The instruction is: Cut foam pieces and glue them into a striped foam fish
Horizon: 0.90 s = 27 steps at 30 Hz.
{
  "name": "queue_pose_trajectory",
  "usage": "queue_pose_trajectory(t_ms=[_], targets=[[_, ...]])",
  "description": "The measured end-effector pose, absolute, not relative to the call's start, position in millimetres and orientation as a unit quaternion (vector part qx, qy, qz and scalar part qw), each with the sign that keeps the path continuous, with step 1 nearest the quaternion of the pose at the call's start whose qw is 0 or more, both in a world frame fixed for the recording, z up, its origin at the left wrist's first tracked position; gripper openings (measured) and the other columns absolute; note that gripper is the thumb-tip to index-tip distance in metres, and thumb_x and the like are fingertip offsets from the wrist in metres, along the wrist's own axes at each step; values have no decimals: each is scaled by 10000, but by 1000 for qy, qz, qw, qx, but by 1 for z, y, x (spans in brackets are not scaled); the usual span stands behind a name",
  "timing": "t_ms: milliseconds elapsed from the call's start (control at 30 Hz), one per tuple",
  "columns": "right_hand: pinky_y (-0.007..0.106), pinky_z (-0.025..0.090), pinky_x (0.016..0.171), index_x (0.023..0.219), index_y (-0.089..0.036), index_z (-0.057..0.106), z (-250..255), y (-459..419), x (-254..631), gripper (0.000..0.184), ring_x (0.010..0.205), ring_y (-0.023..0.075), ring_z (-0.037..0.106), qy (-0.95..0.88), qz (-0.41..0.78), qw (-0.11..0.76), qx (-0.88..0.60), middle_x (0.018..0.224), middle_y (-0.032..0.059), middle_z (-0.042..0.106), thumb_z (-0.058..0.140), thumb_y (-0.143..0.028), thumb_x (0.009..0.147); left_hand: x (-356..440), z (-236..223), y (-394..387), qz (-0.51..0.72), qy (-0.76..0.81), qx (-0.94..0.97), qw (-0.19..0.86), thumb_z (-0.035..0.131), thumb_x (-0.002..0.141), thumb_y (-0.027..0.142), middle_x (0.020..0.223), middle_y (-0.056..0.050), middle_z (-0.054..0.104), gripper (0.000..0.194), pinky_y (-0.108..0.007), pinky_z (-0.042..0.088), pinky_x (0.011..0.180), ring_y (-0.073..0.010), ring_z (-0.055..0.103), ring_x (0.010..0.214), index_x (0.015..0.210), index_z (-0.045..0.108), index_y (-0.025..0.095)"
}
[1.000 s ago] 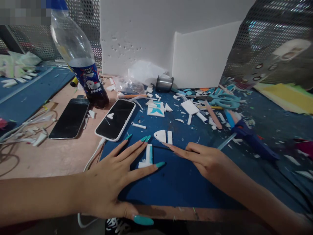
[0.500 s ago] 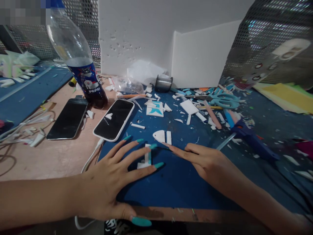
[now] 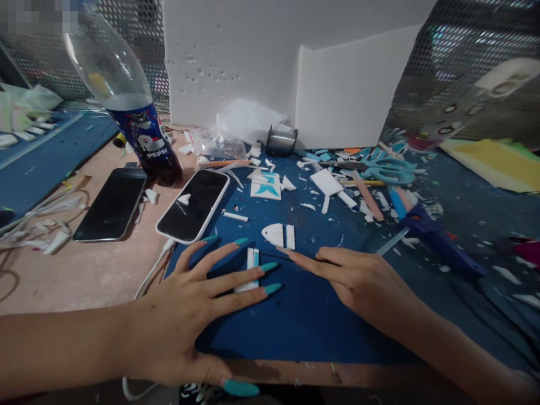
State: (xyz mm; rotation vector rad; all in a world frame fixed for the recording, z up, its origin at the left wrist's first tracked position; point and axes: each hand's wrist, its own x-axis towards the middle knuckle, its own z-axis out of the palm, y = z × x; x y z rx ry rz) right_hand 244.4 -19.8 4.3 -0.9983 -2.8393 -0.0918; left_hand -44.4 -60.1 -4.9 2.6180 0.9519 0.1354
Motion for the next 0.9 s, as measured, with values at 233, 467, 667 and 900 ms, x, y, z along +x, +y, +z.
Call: queue_pose_trajectory(t_ms=[233,467,667,900], targets=[[193,438,505,1320,-243,523,6,-18,243,646,576,108,544,-944,-11,46,-328,705,18,586,307,51,787,-44,2,-53,42,325,922,207,456,727,772,1468,40,369,813,-660,90,1049,-436,219,1355,1425,277,396],[208,431,516,1319,-244,524,-3,-13,247,634,603,118,552,-946,-20,75,-316,735,31,600,289,51,810,-45,3,-51,19,311,925,216,499,736,725,1489,42,328,820,-652,126,1052,-441,204,1360,1439,243,390],[214,413,490,1326,-250,512,-3,-12,247,613,585,119,544,-949,-20,71,-305,755,35,611,295,37,829,-44,2,-53,35,316,925,209,513,744,700,1473,50,361,787,-608,124,1076,-402,247,1359,1428,263,403],[207,405,480,1372,-283,448,-4,-14,253,654,579,116,533,-949,-25,63,-308,760,21,604,298,30,818,-40,-1,-59,49,361,910,197,486,716,747,1458,71,384,772,-617,77,1070,-399,277,1345,1399,318,427]])
